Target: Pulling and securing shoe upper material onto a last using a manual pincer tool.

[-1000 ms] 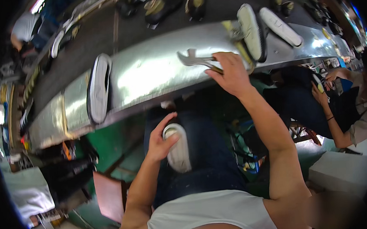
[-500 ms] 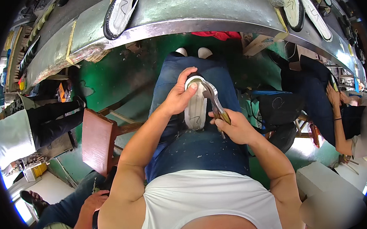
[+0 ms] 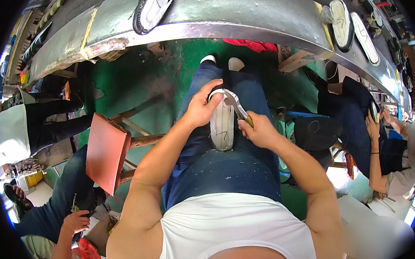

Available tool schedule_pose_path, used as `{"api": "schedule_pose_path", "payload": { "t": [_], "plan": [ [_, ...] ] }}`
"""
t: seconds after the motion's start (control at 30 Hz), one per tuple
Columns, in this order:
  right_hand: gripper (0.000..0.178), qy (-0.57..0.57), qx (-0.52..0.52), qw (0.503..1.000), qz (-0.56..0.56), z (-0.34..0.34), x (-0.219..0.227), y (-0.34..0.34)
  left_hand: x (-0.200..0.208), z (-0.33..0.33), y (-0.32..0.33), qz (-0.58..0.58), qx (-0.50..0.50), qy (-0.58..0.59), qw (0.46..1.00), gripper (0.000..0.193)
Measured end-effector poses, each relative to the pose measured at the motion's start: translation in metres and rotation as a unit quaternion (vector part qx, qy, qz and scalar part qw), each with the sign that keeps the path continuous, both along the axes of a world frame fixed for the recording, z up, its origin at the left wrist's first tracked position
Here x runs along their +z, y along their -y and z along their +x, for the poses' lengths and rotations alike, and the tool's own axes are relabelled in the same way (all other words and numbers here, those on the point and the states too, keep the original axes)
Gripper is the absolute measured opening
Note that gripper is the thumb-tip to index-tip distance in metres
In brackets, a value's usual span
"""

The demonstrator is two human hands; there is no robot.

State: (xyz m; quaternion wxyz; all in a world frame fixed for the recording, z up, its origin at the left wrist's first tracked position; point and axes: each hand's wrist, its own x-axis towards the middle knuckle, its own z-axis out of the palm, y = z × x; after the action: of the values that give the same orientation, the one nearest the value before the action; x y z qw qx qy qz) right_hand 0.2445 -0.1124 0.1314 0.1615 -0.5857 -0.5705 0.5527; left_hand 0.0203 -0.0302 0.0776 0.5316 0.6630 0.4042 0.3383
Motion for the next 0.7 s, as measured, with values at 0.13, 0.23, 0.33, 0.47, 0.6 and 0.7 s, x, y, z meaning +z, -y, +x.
{"api": "schedule_pose_path", "payload": {
  "t": [0.13, 0.23, 0.33, 0.47, 0.6, 0.7],
  "plan": [
    [0.024, 0.045, -0.059, 0.985, 0.153, -0.019, -0.042, 0.006, -0.005, -0.006, -0.009, -0.017, 0.000, 0.010, 1.000, 0.042],
    [0.024, 0.046, -0.068, 0.984, 0.158, -0.020, -0.042, 0.010, 0.001, -0.011, -0.014, -0.036, -0.045, 0.012, 0.998, 0.044],
    [0.023, 0.069, -0.035, 0.985, 0.156, -0.012, -0.016, 0.016, 0.010, -0.017, -0.014, -0.094, -0.091, 0.056, 0.990, 0.050],
    [0.023, 0.131, 0.023, 0.986, 0.103, -0.001, 0.028, 0.033, 0.037, -0.013, 0.003, -0.275, -0.129, 0.159, 0.939, 0.057],
    [0.022, 0.181, 0.042, 0.977, 0.102, -0.001, 0.040, 0.039, 0.041, 0.011, 0.021, -0.247, 0.020, 0.108, 0.963, 0.050],
    [0.020, 0.038, 0.049, 0.997, 0.036, 0.019, 0.052, 0.039, 0.044, 0.006, 0.025, -0.141, 0.018, 0.118, 0.983, 0.057]
  ]
}}
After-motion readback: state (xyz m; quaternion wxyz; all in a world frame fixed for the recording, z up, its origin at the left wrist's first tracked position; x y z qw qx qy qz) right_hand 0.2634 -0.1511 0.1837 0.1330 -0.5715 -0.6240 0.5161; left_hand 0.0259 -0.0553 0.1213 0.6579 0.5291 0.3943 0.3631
